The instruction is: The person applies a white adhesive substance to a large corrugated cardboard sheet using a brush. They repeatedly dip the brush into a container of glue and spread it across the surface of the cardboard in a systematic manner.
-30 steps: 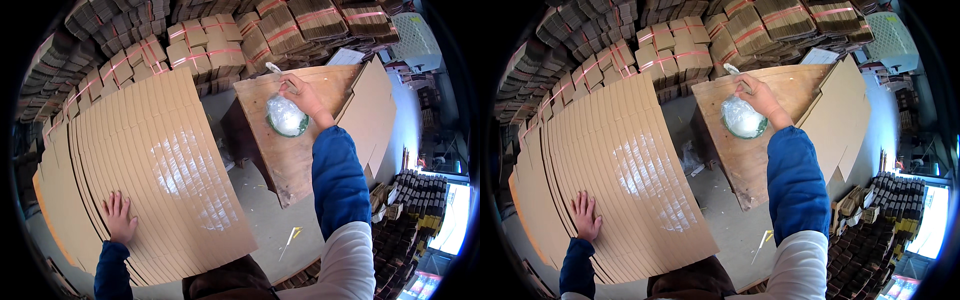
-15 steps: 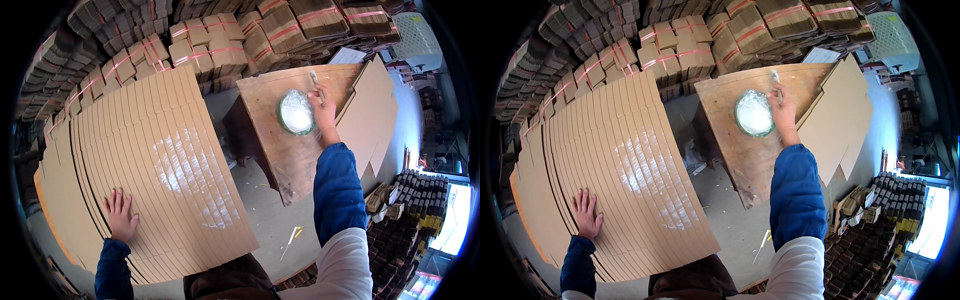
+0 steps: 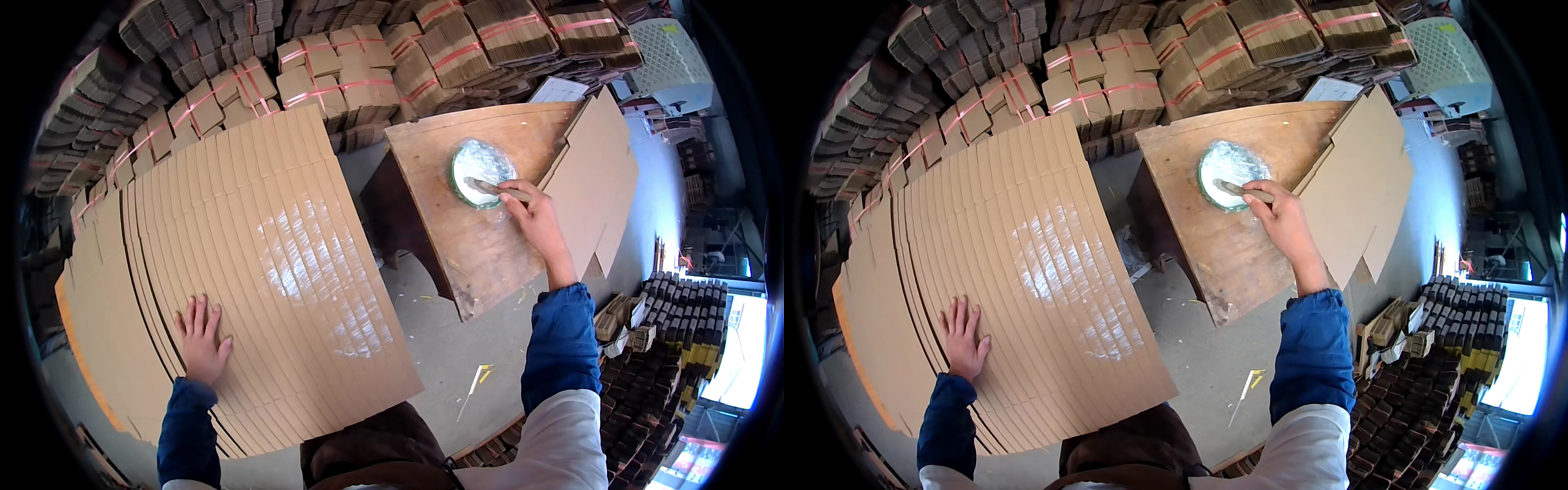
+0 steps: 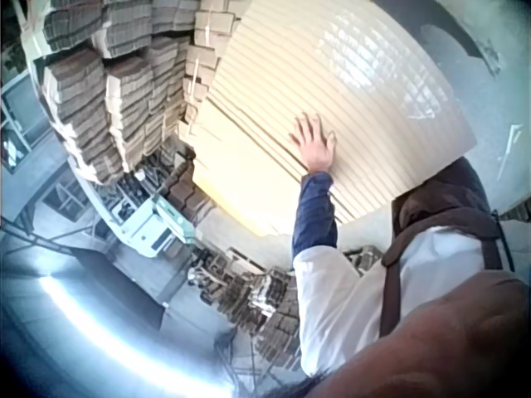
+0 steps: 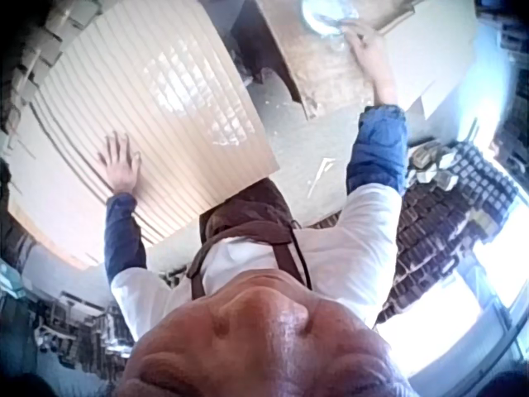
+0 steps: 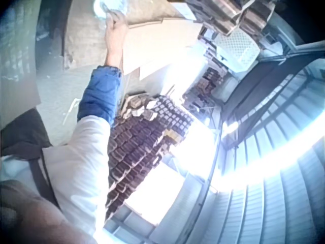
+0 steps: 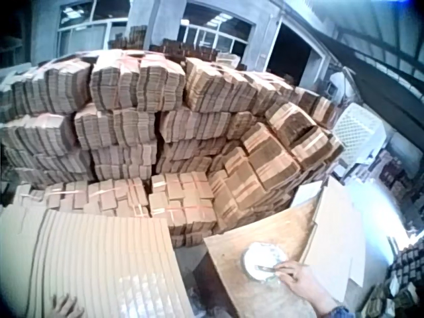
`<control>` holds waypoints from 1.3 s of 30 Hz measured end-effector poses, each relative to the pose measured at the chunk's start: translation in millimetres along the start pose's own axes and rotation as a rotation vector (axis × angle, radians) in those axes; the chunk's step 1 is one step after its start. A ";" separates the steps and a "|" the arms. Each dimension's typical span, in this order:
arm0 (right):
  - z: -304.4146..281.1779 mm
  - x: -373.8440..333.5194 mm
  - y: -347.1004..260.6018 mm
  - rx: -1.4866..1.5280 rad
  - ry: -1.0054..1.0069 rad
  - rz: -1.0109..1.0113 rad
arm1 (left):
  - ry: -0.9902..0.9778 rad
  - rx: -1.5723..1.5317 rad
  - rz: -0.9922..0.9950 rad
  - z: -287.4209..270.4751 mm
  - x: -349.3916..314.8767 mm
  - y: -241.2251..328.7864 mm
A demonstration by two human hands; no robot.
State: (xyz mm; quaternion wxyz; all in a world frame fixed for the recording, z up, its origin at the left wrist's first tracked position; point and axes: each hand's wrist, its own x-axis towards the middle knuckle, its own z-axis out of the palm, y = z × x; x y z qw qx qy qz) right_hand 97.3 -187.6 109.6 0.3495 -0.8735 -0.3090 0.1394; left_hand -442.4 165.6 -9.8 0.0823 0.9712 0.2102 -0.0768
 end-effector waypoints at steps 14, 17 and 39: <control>3.9 9.4 19.7 0.209 -0.103 0.149 | -0.023 0.000 -0.009 -1.5 -0.7 0.2; 2.3 11.6 18.2 0.307 -0.141 0.183 | -0.035 0.001 -0.017 -1.9 -0.6 0.8; 3.8 -6.2 69.4 1.462 0.000 0.350 | 0.000 0.015 -0.003 0.4 -8.0 -2.6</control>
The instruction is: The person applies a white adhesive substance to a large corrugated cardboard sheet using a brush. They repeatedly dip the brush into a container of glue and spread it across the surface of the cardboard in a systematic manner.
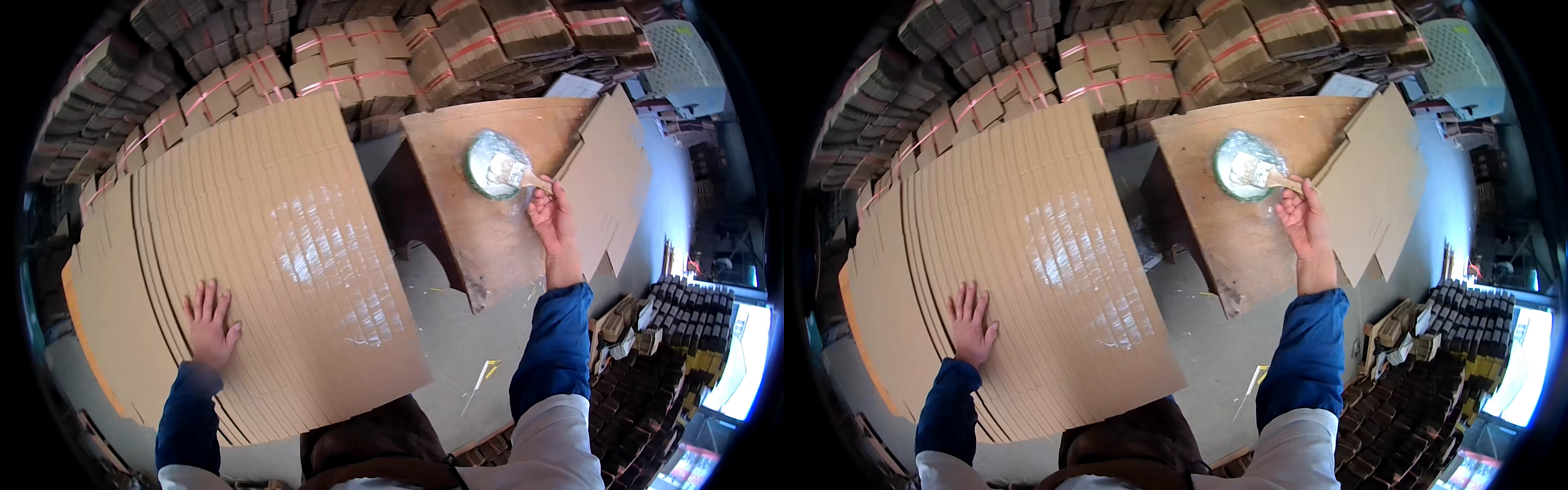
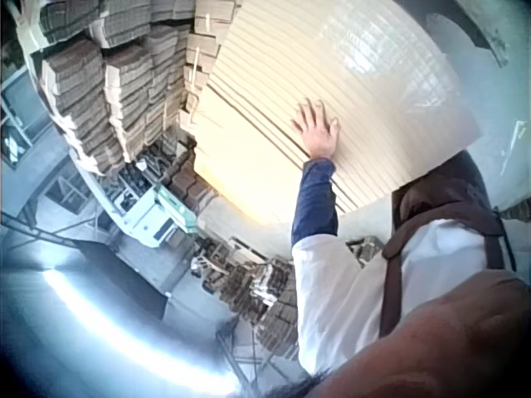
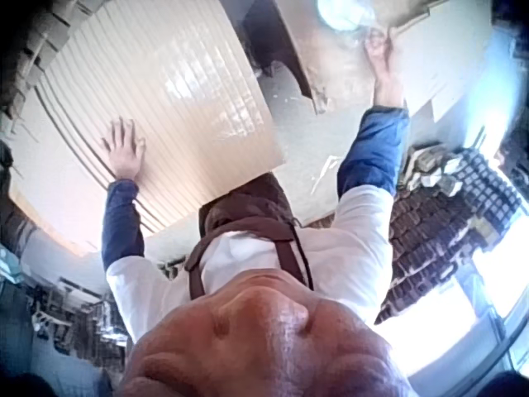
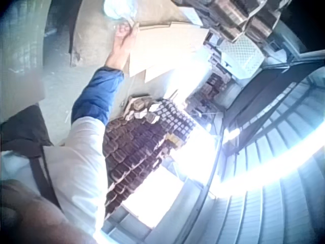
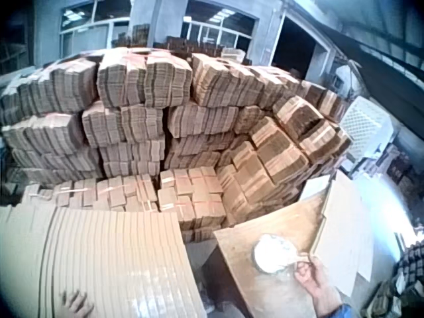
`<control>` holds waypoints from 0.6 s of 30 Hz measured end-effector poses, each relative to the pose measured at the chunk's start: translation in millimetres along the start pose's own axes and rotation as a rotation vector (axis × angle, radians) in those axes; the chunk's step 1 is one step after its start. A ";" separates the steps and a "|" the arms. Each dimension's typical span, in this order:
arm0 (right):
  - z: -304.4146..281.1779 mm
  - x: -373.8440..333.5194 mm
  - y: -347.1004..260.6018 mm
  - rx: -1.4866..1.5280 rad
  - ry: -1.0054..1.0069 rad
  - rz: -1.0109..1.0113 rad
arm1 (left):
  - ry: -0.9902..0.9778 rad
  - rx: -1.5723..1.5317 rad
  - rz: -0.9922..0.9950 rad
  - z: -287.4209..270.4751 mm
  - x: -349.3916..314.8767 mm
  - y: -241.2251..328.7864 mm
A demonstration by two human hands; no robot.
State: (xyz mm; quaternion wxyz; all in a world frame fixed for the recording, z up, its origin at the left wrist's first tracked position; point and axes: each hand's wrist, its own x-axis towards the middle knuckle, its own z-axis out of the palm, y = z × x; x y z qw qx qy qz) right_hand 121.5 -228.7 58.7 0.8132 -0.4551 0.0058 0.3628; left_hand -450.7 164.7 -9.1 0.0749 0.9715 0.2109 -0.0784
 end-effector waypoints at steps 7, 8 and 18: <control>140.4 7.8 112.9 -0.247 -0.108 0.058 | -0.024 -0.022 -0.025 -7.6 8.0 3.5; 161.1 13.0 136.6 -0.292 -0.106 0.076 | -0.012 -0.027 -0.021 -6.1 7.9 2.9; 181.5 69.7 174.8 -1.232 -0.086 -0.306 | -0.006 -0.050 -0.028 -9.3 8.2 3.1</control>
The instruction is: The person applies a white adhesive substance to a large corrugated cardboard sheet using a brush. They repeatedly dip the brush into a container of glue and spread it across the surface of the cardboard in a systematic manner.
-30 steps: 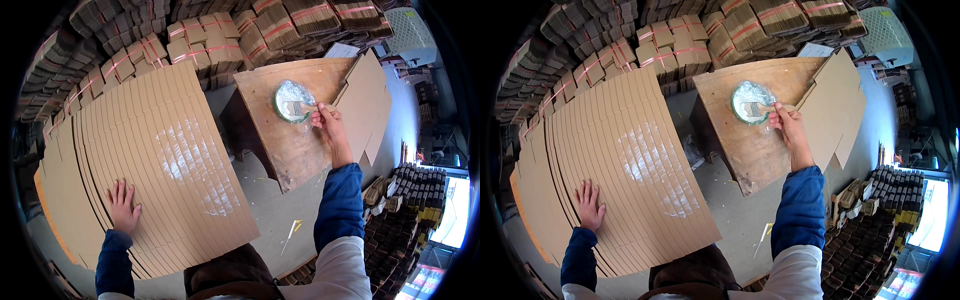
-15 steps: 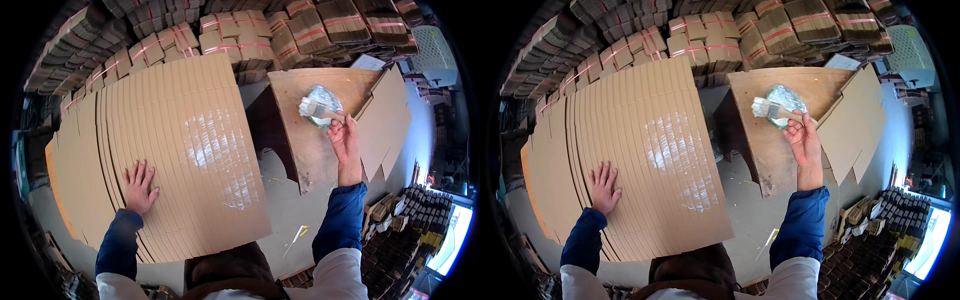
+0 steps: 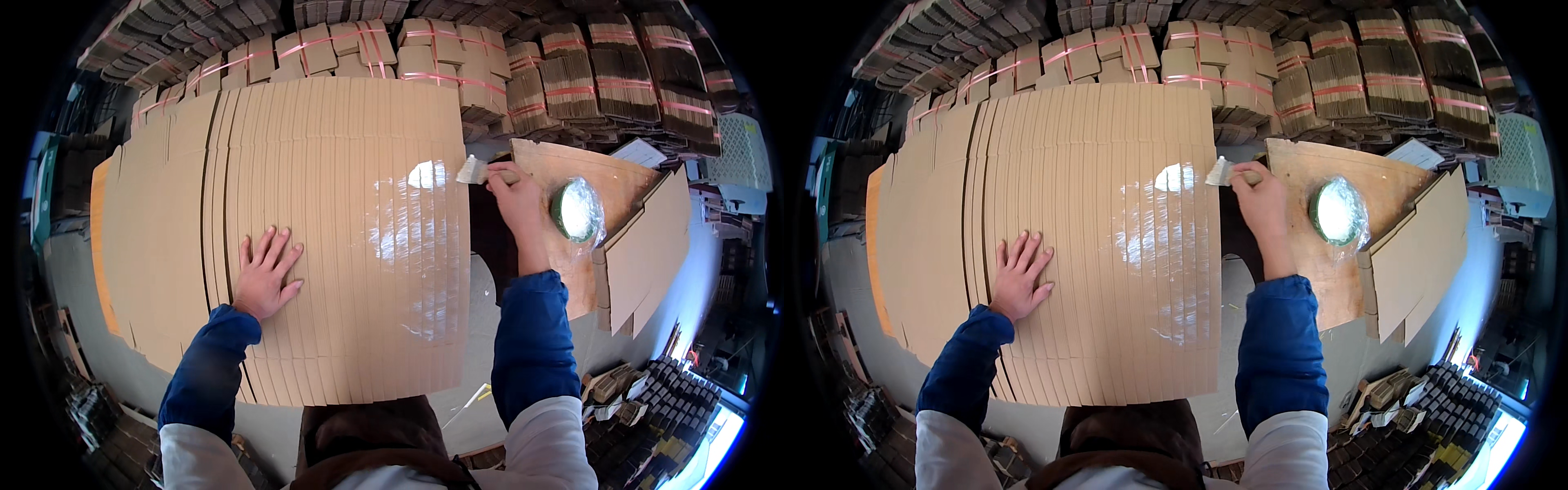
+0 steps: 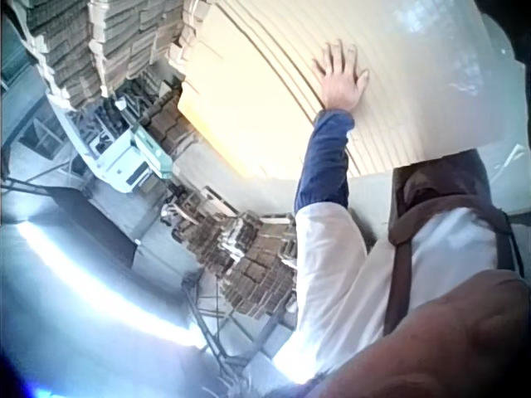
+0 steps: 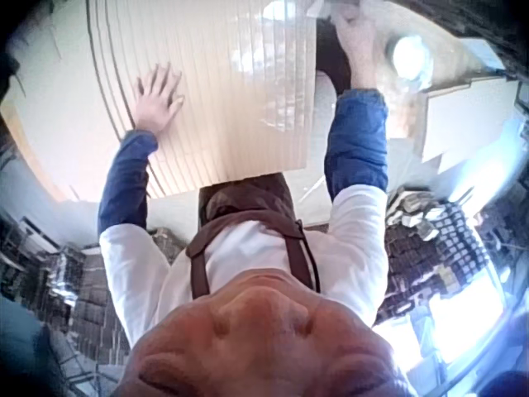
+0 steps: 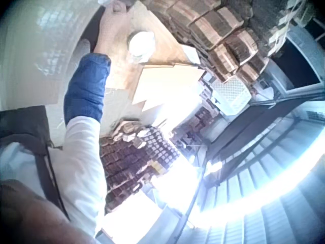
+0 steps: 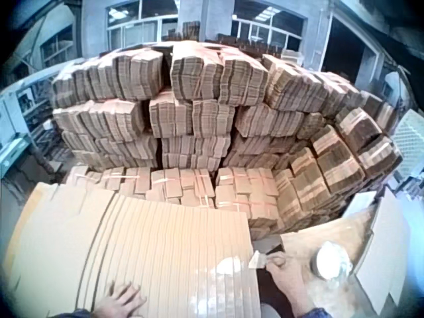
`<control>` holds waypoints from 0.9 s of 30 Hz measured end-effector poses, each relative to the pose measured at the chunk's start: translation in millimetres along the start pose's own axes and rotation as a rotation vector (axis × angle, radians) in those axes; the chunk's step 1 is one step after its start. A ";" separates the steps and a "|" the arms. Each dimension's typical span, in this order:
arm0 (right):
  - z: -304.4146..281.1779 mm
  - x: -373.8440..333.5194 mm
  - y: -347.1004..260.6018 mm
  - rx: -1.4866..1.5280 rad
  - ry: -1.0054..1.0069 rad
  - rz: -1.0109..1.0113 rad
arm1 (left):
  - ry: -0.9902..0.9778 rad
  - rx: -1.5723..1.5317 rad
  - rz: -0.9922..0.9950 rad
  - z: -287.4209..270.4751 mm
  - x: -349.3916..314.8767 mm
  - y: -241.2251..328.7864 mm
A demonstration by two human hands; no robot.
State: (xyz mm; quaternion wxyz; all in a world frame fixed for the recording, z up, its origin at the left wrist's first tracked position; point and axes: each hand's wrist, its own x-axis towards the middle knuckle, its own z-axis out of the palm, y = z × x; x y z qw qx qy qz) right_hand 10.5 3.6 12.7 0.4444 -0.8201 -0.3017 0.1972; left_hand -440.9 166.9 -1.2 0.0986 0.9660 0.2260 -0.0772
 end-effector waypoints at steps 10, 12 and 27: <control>22.4 21.6 -41.0 -0.312 -0.135 0.006 | 0.015 -0.033 0.012 1.9 -1.5 -2.4; 16.0 23.5 -45.6 -0.217 -0.161 -0.042 | 0.007 -0.036 0.011 0.3 -1.5 -2.2; 49.6 61.7 -60.6 -0.197 -0.256 0.040 | -0.022 -0.031 -0.008 -0.3 0.7 0.6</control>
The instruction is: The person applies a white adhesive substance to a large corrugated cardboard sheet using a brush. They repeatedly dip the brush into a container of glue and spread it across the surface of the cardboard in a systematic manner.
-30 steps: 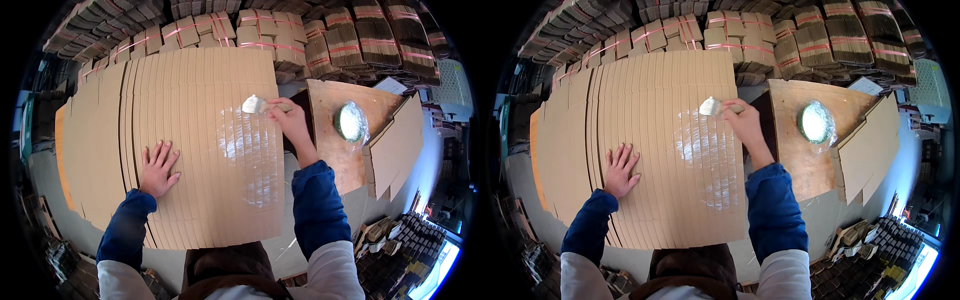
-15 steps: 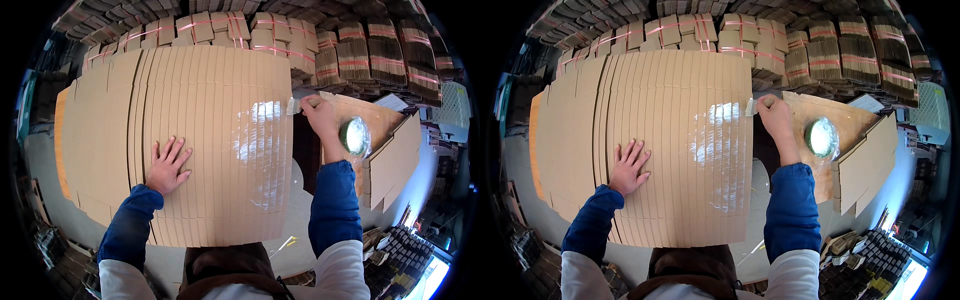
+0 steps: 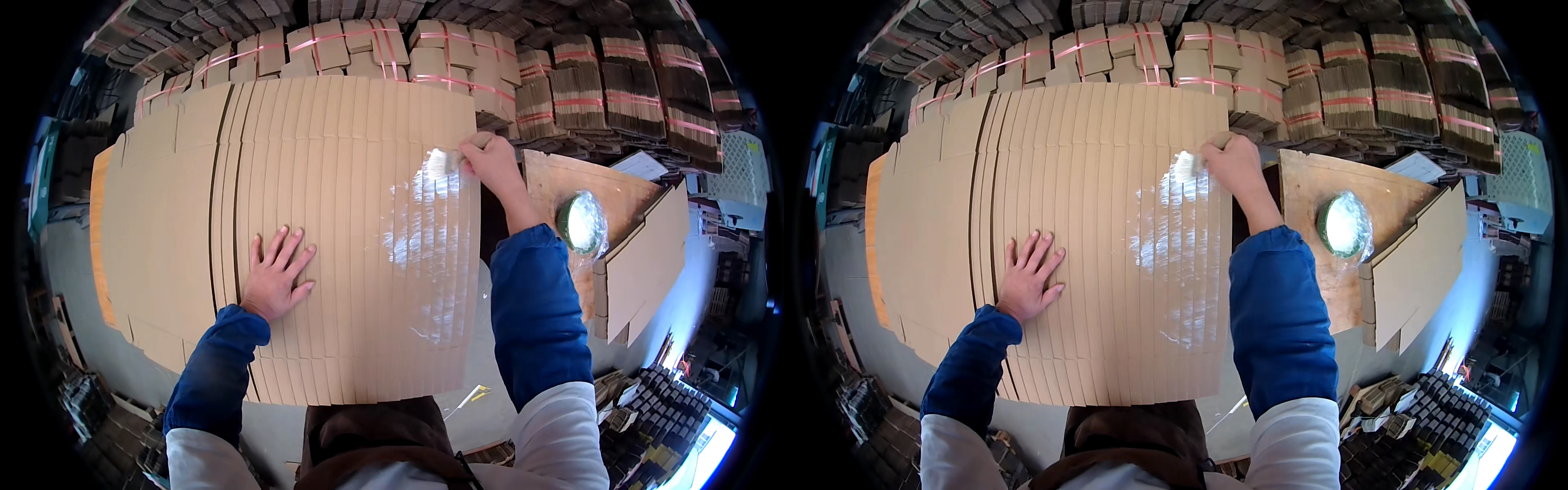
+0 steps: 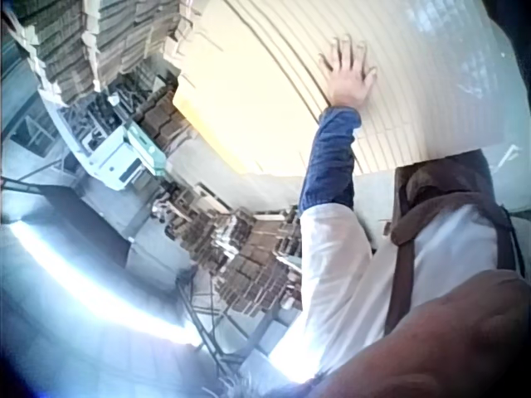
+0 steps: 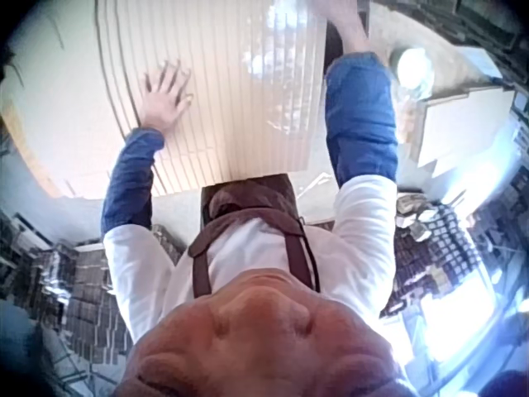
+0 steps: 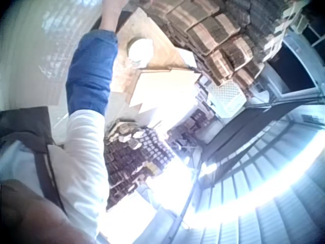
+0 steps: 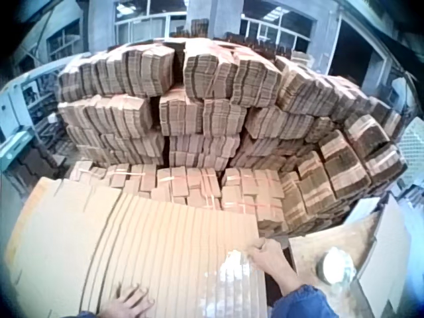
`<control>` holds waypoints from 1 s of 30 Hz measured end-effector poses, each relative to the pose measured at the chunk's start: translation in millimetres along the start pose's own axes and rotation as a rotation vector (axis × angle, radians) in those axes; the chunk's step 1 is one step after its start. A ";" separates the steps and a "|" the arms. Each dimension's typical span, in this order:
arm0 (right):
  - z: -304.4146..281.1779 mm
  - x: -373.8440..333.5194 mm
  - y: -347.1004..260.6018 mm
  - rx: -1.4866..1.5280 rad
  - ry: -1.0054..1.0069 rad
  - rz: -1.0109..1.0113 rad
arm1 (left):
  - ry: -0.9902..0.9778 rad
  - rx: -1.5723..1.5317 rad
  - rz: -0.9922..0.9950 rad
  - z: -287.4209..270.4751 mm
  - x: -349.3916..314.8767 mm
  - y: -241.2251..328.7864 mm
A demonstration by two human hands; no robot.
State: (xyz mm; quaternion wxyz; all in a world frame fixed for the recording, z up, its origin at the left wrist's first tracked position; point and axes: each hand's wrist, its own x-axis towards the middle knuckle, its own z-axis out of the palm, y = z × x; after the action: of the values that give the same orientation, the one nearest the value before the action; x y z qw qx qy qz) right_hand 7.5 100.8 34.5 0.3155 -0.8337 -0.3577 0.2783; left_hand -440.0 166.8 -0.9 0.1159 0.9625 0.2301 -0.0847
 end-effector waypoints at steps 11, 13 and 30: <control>-21.2 3.8 6.0 -0.030 0.041 0.082 | 0.008 -0.011 0.017 -0.8 -1.2 -4.0; -26.3 -2.4 5.1 0.084 0.064 0.135 | 0.007 -0.015 0.014 -0.6 -3.3 -2.9; -50.2 -7.8 57.5 -0.068 0.197 0.134 | -0.006 0.007 -0.006 -2.8 -0.2 -1.3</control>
State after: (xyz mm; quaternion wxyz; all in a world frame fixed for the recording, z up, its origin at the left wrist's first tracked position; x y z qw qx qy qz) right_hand 61.7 47.1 27.1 0.3012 -0.8893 -0.2776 0.2033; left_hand -440.4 168.5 1.6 0.1129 0.9619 0.2326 -0.0890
